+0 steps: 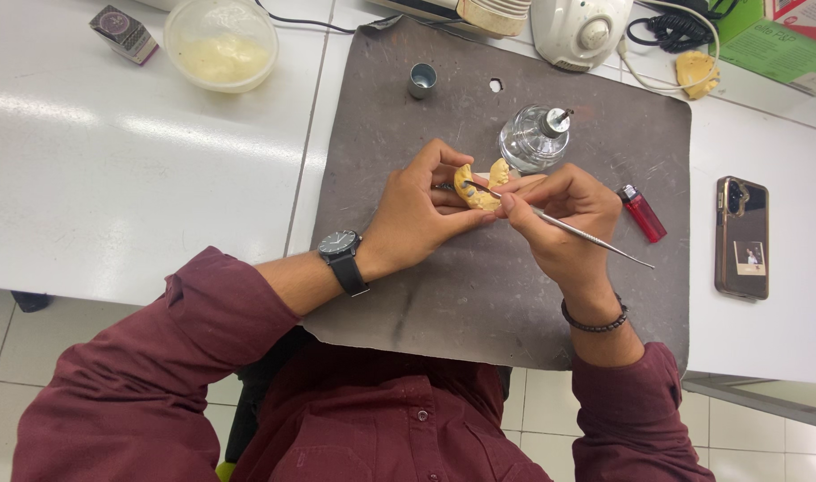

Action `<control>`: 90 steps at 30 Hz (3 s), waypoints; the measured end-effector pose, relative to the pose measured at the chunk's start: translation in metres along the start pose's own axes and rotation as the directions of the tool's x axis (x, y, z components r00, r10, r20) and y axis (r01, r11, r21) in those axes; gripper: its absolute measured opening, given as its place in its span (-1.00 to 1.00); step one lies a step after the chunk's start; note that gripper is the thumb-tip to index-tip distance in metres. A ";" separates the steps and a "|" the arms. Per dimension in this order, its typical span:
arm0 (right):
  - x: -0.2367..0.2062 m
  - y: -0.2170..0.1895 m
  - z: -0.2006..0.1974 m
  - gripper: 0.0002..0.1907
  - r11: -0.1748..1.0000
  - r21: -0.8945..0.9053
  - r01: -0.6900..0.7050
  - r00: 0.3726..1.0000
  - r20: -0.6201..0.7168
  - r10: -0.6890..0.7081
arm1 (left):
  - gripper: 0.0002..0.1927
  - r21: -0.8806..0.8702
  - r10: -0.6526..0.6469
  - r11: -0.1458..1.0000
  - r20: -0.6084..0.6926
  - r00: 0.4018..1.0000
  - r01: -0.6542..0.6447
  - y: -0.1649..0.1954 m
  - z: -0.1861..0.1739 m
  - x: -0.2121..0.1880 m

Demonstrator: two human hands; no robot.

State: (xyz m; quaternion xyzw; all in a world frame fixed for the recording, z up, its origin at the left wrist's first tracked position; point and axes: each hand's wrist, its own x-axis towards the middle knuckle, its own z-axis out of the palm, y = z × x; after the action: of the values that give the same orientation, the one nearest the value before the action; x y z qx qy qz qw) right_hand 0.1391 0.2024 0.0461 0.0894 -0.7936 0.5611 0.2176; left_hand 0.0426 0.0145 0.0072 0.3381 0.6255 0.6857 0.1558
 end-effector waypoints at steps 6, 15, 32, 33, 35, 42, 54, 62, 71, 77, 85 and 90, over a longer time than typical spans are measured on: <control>0.000 0.000 -0.001 -0.81 1.000 0.005 0.004 1.000 -0.009 -0.004 | -0.40 -0.015 0.000 1.000 -0.001 1.000 0.000 -0.001 0.000 0.000; 0.000 -0.002 0.001 -0.80 1.000 -0.008 0.005 1.000 -0.002 -0.005 | -0.39 -0.030 -0.031 0.999 -0.009 0.999 0.030 0.003 0.000 -0.002; -0.004 0.004 -0.010 -0.83 1.000 0.022 -0.005 0.996 -0.084 0.007 | -0.37 -0.039 -0.011 0.999 0.002 1.000 0.011 0.001 -0.001 0.000; -0.004 0.005 -0.014 -0.83 0.999 0.037 -0.001 0.993 -0.115 0.005 | -0.38 -0.045 -0.019 0.999 0.005 1.000 0.019 0.002 -0.001 0.001; -0.004 0.007 -0.026 -0.81 0.999 -0.034 -0.039 0.968 -0.248 0.030 | -0.38 -0.057 -0.036 0.998 0.011 0.999 0.036 0.004 -0.003 0.001; 0.005 0.021 -0.061 -0.86 0.957 -0.289 -0.011 0.919 -0.379 -0.104 | -0.36 -0.170 -0.080 0.983 -0.020 0.997 0.075 0.006 -0.007 0.002; 0.008 0.024 -0.058 -0.90 0.837 -0.543 -0.064 0.945 -0.303 -0.124 | -0.36 -0.129 -0.049 0.991 -0.026 0.998 0.045 0.000 -0.009 0.007; 0.009 0.026 -0.059 -0.91 0.810 -0.580 -0.082 0.937 -0.322 -0.135 | -0.35 -0.139 -0.047 0.989 -0.028 0.999 0.042 -0.001 -0.009 0.006; 0.009 0.026 -0.059 -0.91 0.809 -0.582 -0.085 0.932 -0.334 -0.142 | -0.36 -0.134 -0.041 0.991 -0.065 0.997 0.032 -0.002 -0.011 0.008; 0.007 0.017 -0.052 -0.89 0.970 -0.216 -0.111 0.952 -0.302 0.041 | -0.38 -0.210 -0.017 0.977 -0.194 0.981 -0.025 -0.004 -0.014 0.010; 0.002 0.018 -0.015 -0.89 0.971 -0.152 -0.183 0.977 0.078 0.197 | -0.36 -0.177 0.033 0.981 -0.250 0.968 -0.079 -0.008 -0.019 0.015; 0.003 0.022 -0.004 -0.80 0.973 -0.194 -0.121 0.984 0.109 0.144 | -0.36 -0.159 0.001 0.987 -0.210 0.978 -0.036 -0.008 -0.015 0.012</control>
State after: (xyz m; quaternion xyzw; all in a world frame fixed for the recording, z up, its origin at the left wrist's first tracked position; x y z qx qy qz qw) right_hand 0.1286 0.2143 0.0300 0.0495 -0.8587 0.4910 0.1379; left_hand 0.0221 0.0120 0.0030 0.2560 0.5773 0.7675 0.1096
